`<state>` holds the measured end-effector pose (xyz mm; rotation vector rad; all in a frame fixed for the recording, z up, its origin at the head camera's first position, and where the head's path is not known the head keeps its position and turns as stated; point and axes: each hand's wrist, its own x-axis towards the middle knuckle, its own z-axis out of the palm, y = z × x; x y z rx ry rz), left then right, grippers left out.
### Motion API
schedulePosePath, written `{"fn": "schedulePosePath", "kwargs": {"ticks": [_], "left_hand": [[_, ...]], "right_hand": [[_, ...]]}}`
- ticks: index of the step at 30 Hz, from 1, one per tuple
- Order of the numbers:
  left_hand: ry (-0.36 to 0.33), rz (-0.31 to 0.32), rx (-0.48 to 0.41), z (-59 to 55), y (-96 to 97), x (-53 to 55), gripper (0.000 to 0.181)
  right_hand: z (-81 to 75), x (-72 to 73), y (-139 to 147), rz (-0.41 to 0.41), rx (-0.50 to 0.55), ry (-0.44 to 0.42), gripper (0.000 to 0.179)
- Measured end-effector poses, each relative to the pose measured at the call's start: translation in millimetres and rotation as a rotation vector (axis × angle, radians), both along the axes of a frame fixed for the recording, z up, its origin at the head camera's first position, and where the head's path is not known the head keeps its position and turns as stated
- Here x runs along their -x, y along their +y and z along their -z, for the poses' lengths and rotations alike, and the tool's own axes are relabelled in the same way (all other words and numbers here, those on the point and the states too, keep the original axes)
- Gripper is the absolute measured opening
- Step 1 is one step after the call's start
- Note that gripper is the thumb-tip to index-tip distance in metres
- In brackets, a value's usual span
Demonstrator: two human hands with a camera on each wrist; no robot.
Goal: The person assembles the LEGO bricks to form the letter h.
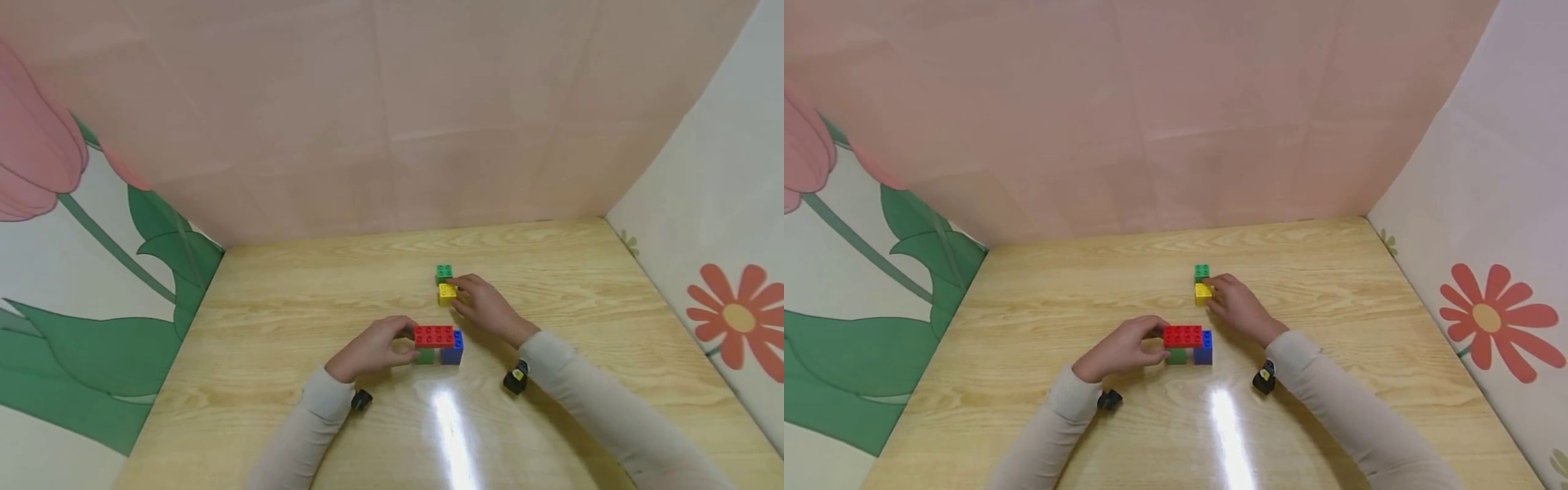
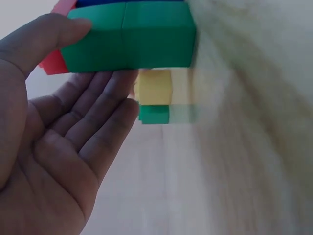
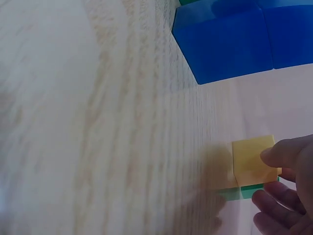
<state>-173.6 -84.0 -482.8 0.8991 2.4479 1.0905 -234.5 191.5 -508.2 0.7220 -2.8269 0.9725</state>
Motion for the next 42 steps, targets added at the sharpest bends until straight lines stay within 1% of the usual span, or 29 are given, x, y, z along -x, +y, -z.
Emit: {"fn": "schedulePosePath", "kwargs": {"ticks": [6, 12, 16, 20, 27, 31, 36, 42], "left_hand": [[0.012, 0.000, 0.015, -2.7, 0.1, 1.9, 0.033], [0.049, 0.000, 0.040, -1.7, 1.3, 5.0, 0.032], [0.069, -0.006, 0.052, -1.9, 2.5, 8.2, 0.031], [0.068, -0.017, 0.058, -2.1, 3.1, 10.5, 0.030], [0.072, -0.026, 0.035, -0.8, 3.9, 12.7, 0.027], [0.077, -0.023, 0.028, -0.2, 3.8, 12.8, 0.027], [0.093, -0.016, 0.027, -0.4, 3.2, 12.3, 0.026], [0.117, 0.003, 0.016, -0.1, 2.5, 12.6, 0.026]], "right_hand": [[1.7, 0.2, 1, 0.037, -0.006, -0.021, 0.042], [-1.2, -1.3, 2, 0.035, -0.006, -0.007, 0.040], [-10.7, -5.4, 1, 0.029, 0.008, 0.019, 0.038], [-22.3, -11.7, 0, 0.016, 0.017, 0.066, 0.038], [-42.1, -24.8, 0, -0.001, 0.056, 0.156, 0.038], [-53.9, -31.9, -3, -0.037, 0.088, 0.190, 0.038], [-69.3, -45.3, -11, -0.105, 0.138, 0.228, 0.040], [-80.6, -56.7, -20, -0.170, 0.139, 0.264, 0.042]]}}
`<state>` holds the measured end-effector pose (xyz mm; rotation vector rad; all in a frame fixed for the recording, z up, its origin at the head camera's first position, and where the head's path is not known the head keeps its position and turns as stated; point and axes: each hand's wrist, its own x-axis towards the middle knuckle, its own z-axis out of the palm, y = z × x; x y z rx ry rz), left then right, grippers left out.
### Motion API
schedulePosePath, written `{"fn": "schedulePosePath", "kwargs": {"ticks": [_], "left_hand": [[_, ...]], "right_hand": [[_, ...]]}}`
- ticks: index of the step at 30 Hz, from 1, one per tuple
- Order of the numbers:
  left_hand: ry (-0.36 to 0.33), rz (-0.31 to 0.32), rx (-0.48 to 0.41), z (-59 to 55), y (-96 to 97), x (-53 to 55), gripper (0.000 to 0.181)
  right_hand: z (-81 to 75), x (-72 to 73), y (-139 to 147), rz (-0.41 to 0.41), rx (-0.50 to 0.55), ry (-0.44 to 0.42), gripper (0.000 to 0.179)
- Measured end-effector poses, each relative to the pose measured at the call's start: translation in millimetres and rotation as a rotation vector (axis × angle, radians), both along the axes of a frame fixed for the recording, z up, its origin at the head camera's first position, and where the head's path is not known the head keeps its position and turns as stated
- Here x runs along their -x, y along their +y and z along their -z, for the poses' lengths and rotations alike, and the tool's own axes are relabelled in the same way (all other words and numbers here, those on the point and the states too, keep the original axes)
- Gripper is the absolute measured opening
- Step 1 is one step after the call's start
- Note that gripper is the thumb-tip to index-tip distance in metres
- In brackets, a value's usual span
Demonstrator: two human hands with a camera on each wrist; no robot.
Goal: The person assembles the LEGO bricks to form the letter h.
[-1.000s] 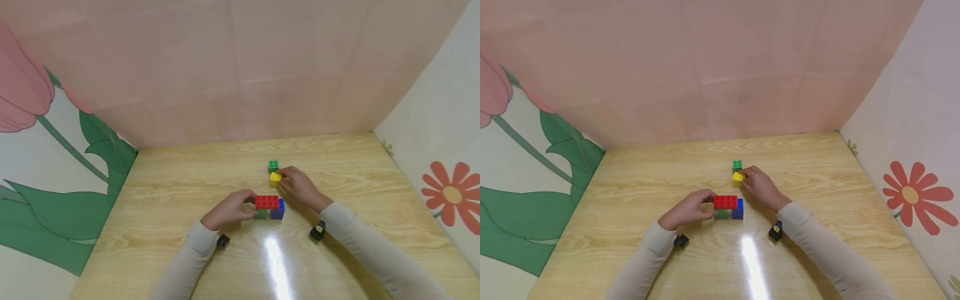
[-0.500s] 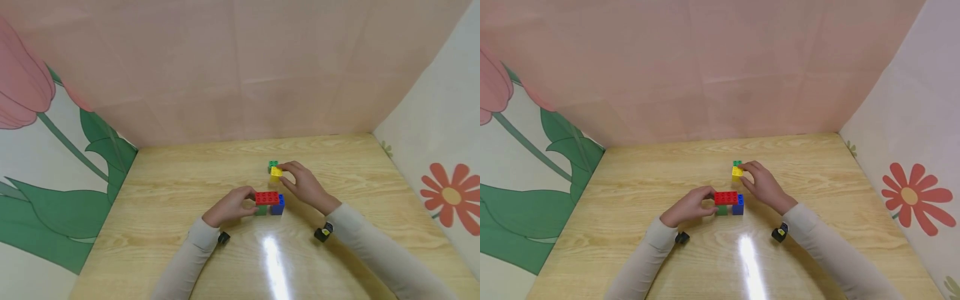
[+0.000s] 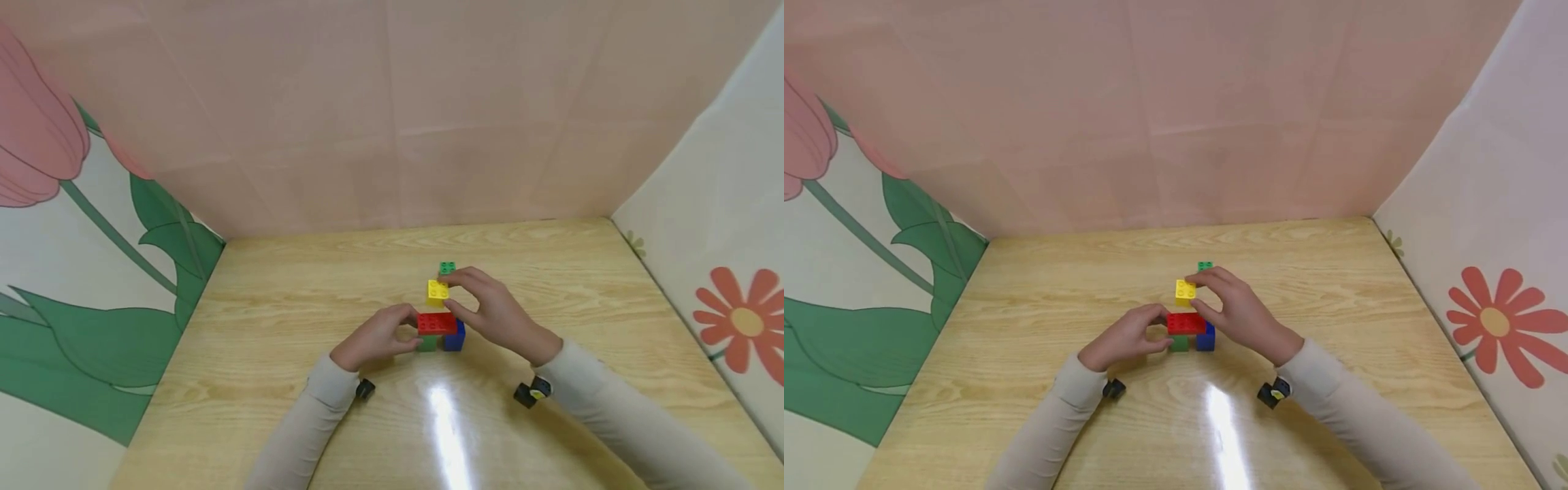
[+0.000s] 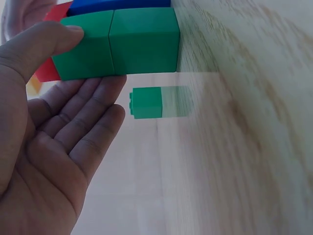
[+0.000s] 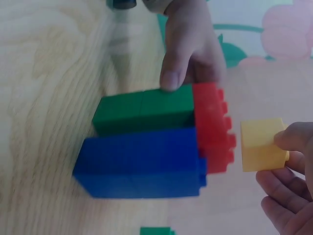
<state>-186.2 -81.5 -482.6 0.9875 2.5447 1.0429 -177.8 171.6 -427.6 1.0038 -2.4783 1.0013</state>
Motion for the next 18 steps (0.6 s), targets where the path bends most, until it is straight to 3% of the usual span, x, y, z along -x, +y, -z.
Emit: {"fn": "schedulePosePath", "kwargs": {"ticks": [10, 18], "left_hand": [[0.031, 0.001, 0.011, 1.3, -0.1, 1.2, 0.026], [0.023, 0.003, -0.001, 1.0, -0.8, -0.3, 0.026]], "right_hand": [[-9.8, -13.1, -10, -0.069, 0.000, 0.021, 0.040], [-5.7, -16.9, -12, -0.085, -0.036, 0.002, 0.038]]}}
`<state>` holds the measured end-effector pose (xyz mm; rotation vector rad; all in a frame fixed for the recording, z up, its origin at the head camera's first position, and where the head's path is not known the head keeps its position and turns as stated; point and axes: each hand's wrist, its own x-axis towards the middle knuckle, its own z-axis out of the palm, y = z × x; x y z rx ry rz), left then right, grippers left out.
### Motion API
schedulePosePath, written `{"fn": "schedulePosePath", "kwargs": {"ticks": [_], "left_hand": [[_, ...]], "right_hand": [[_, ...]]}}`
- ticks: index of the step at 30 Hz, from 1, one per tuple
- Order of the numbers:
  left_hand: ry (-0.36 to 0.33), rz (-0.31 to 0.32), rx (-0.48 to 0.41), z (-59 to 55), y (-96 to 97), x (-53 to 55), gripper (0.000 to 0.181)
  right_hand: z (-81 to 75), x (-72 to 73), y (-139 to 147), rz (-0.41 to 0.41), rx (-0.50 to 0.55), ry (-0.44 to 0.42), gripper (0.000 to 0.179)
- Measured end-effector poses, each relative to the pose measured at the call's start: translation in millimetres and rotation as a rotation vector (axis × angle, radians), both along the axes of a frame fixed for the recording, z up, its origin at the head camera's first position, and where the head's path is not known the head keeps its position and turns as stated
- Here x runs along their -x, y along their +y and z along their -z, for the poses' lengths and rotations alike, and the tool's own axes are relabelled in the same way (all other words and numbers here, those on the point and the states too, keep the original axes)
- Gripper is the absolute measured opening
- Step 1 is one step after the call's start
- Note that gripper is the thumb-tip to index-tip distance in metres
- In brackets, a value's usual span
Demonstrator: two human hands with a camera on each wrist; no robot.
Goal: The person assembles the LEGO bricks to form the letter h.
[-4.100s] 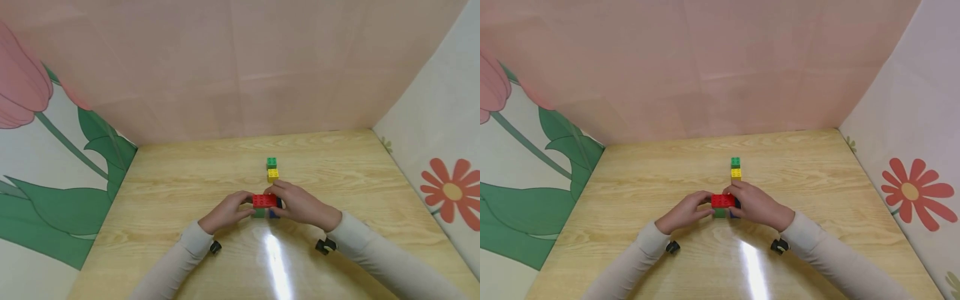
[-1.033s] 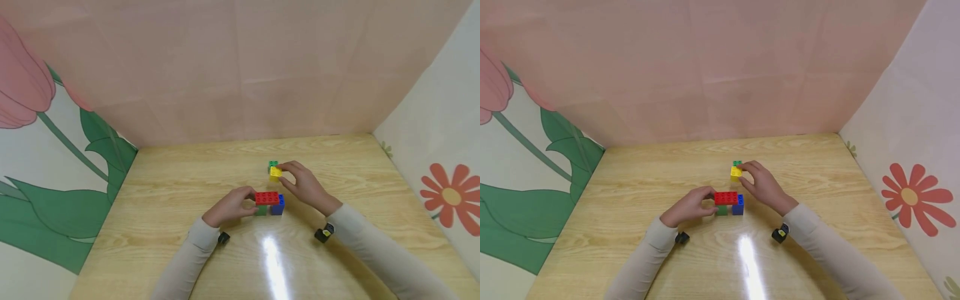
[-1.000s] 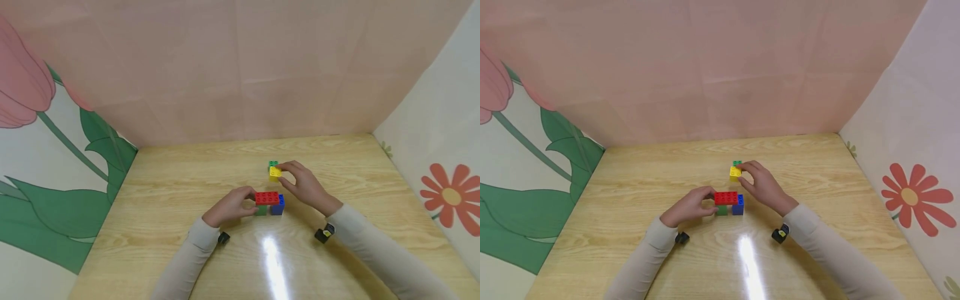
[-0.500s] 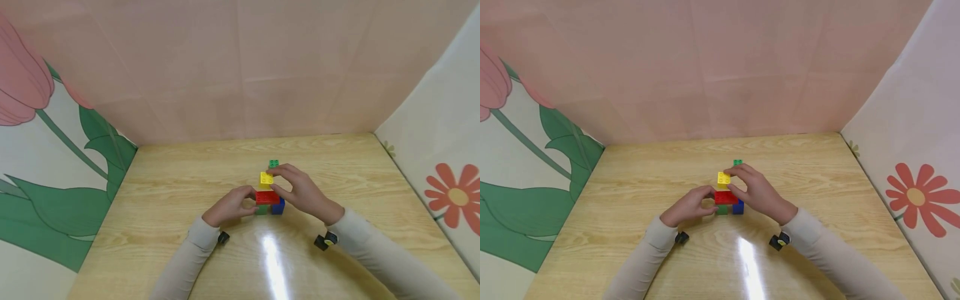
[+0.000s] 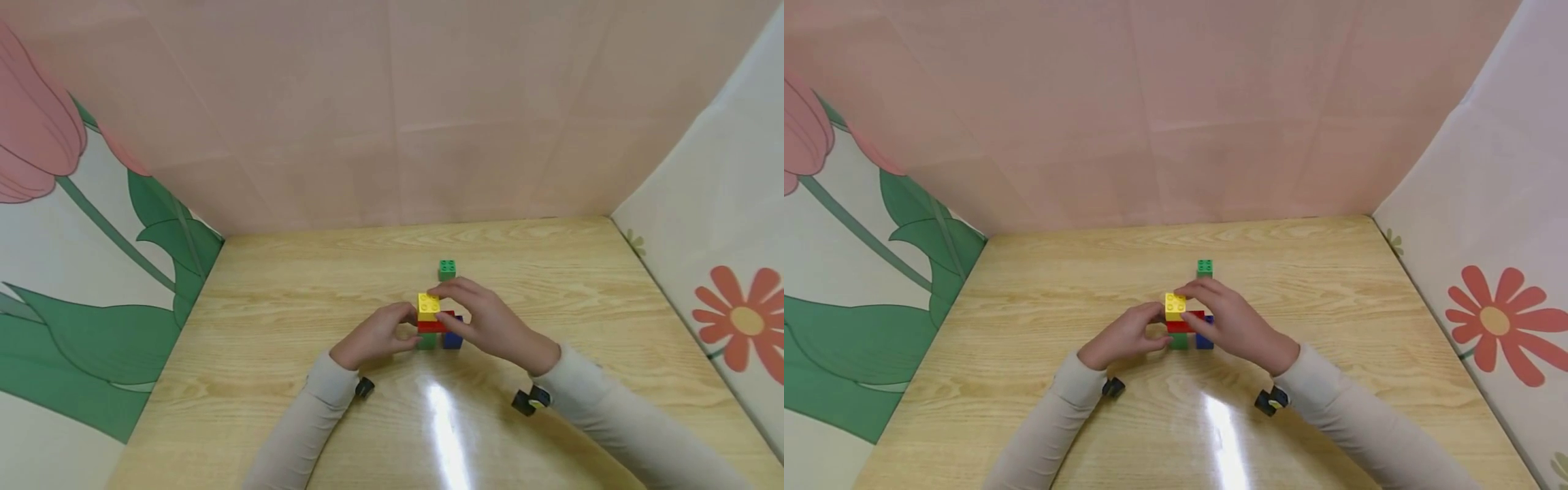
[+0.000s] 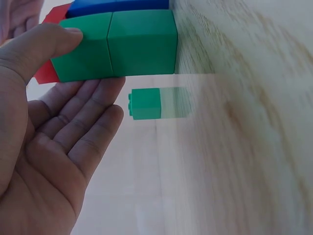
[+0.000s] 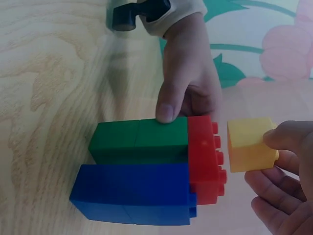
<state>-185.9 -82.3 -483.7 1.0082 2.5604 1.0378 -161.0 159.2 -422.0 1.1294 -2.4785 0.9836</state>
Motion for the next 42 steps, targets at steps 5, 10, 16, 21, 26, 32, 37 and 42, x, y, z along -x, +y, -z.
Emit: {"fn": "schedulePosePath", "kwargs": {"ticks": [5, 10, 16, 21, 26, 32, 37, 42], "left_hand": [[-0.010, 0.003, -0.003, 0.3, -0.2, 0.0, 0.028], [-0.012, -0.007, 0.006, -1.0, -0.1, -0.4, 0.029], [-0.022, -0.010, 0.016, -2.9, 0.6, -0.1, 0.028], [-0.031, -0.015, 0.010, -2.7, -0.4, -0.7, 0.027], [-0.031, -0.018, 0.005, -1.3, -1.1, -1.2, 0.027], [-0.034, -0.014, 0.006, 1.9, -1.4, -1.2, 0.028], [-0.032, -0.011, -0.010, 2.4, -2.1, -1.9, 0.028], [-0.034, -0.012, -0.016, 0.8, -2.3, -2.7, 0.029]], "right_hand": [[4.0, 0.1, 0.0, -0.004, -0.018, -0.031, 0.037], [4.6, 0.6, 0.9, -0.004, -0.037, -0.045, 0.036], [1.9, -0.9, 0.7, -0.004, -0.039, -0.050, 0.036], [1.7, -2.4, 0.6, -0.009, -0.047, -0.050, 0.037], [1.5, -3.2, -0.1, -0.009, -0.056, -0.042, 0.037], [0.8, -4.9, -0.6, -0.003, -0.065, -0.038, 0.038], [-0.4, -5.0, -1.6, 0.002, -0.073, -0.038, 0.038], [-1.7, -4.4, -1.4, -0.005, -0.075, -0.040, 0.037]]}}
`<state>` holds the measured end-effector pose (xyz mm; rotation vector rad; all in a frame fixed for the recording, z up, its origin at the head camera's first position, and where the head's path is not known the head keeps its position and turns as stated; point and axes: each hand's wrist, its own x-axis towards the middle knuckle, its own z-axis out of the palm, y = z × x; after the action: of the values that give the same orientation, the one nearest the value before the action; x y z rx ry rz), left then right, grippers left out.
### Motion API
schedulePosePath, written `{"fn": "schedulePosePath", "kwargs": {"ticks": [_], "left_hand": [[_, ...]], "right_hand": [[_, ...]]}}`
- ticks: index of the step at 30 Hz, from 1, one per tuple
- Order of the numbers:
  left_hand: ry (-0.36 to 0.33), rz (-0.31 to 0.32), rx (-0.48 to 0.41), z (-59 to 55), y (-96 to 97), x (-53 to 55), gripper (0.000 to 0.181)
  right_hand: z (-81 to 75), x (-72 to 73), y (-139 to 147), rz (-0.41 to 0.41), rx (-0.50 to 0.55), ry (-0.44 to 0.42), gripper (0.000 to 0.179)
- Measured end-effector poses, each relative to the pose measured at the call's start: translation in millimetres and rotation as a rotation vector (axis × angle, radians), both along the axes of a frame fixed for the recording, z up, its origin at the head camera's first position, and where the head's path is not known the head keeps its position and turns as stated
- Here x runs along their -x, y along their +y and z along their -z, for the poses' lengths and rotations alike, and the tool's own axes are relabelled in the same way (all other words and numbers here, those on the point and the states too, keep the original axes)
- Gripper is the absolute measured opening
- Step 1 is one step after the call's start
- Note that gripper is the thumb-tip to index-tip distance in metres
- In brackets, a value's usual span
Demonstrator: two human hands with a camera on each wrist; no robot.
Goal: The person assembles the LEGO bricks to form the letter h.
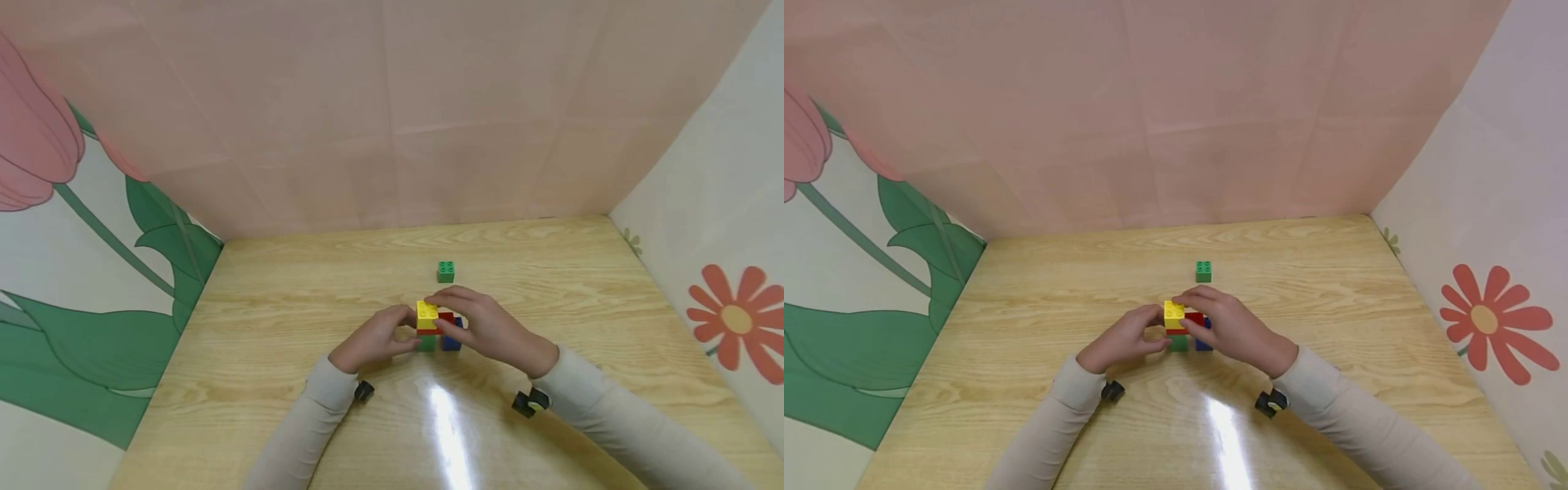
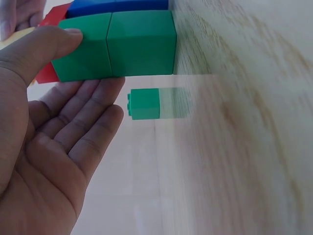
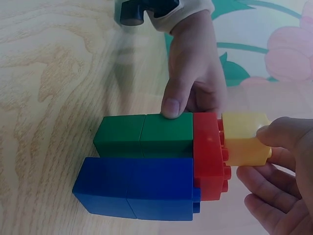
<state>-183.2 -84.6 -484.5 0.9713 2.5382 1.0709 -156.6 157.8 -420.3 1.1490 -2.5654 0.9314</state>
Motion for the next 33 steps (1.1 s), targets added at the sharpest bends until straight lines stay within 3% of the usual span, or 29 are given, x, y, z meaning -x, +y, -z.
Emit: {"fn": "schedulePosePath", "kwargs": {"ticks": [13, 20, 33], "left_hand": [[0.021, 0.015, 0.013, 1.1, 0.5, 0.6, 0.028], [0.017, 0.010, 0.024, 1.5, 1.9, -0.3, 0.027], [0.032, 0.014, 0.022, 0.4, 1.6, 0.1, 0.028]], "right_hand": [[-1.5, -0.1, -2.5, -0.045, -0.034, 0.031, 0.038], [-0.6, -0.6, -2.5, -0.029, -0.045, 0.044, 0.038], [1.9, 0.6, -3.3, -0.038, -0.003, 0.032, 0.037]]}}
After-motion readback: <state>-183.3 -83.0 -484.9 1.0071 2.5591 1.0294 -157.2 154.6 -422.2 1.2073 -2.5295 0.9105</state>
